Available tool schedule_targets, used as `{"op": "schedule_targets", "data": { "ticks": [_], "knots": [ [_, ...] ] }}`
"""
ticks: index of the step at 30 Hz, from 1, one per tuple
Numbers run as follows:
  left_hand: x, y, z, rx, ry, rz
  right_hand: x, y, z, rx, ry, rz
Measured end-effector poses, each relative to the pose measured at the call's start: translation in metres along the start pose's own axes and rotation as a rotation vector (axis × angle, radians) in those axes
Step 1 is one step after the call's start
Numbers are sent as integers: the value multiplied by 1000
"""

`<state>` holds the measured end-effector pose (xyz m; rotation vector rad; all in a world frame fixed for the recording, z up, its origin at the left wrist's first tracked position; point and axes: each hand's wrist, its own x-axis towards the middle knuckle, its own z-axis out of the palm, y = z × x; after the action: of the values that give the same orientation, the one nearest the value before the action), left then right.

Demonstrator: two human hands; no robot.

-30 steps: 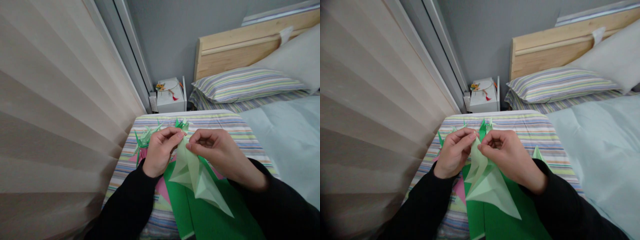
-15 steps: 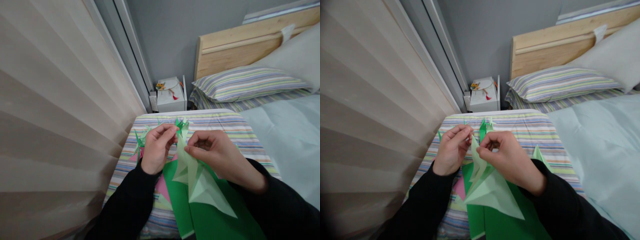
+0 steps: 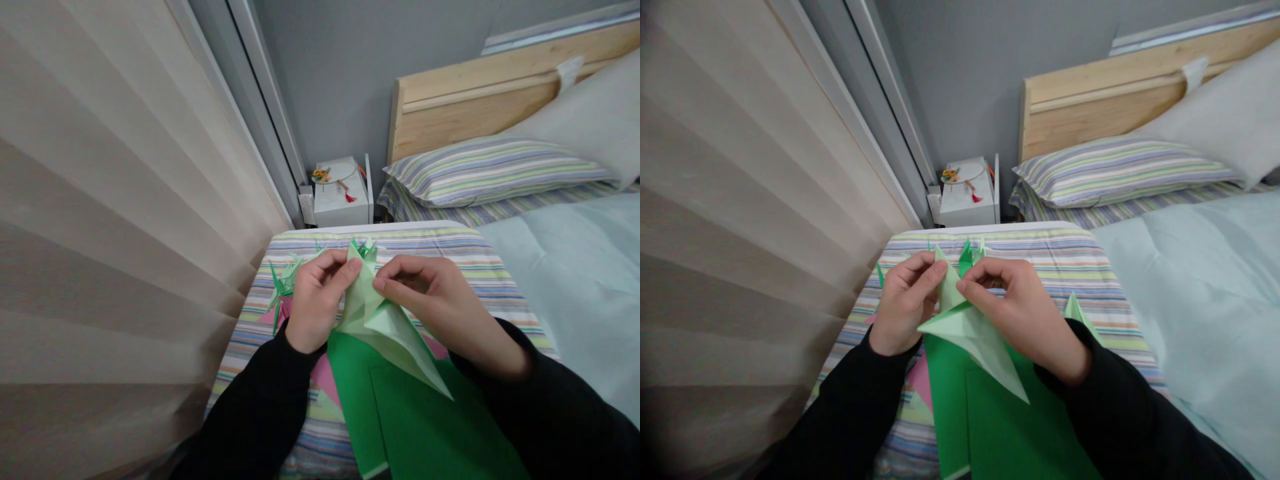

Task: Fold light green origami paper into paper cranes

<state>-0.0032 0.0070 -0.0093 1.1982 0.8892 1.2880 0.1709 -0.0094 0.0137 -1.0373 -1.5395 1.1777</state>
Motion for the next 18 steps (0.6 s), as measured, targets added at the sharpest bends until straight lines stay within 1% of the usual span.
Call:
{"op": "schedule_targets", "data": {
  "ticks": [3, 8, 13, 18],
  "knots": [
    [0, 0, 0, 1, 26, 60, 0, 1, 0, -27, -52, -21],
    [-1, -1, 2, 68, 45, 125, 1, 2, -1, -54, -57, -26],
    [-2, -1, 1, 135, 51, 147, 1, 3, -2, -96, -71, -14],
    [-1, -5, -1, 120, 50, 155, 0, 3, -3, -140, -81, 1]
  ]
}}
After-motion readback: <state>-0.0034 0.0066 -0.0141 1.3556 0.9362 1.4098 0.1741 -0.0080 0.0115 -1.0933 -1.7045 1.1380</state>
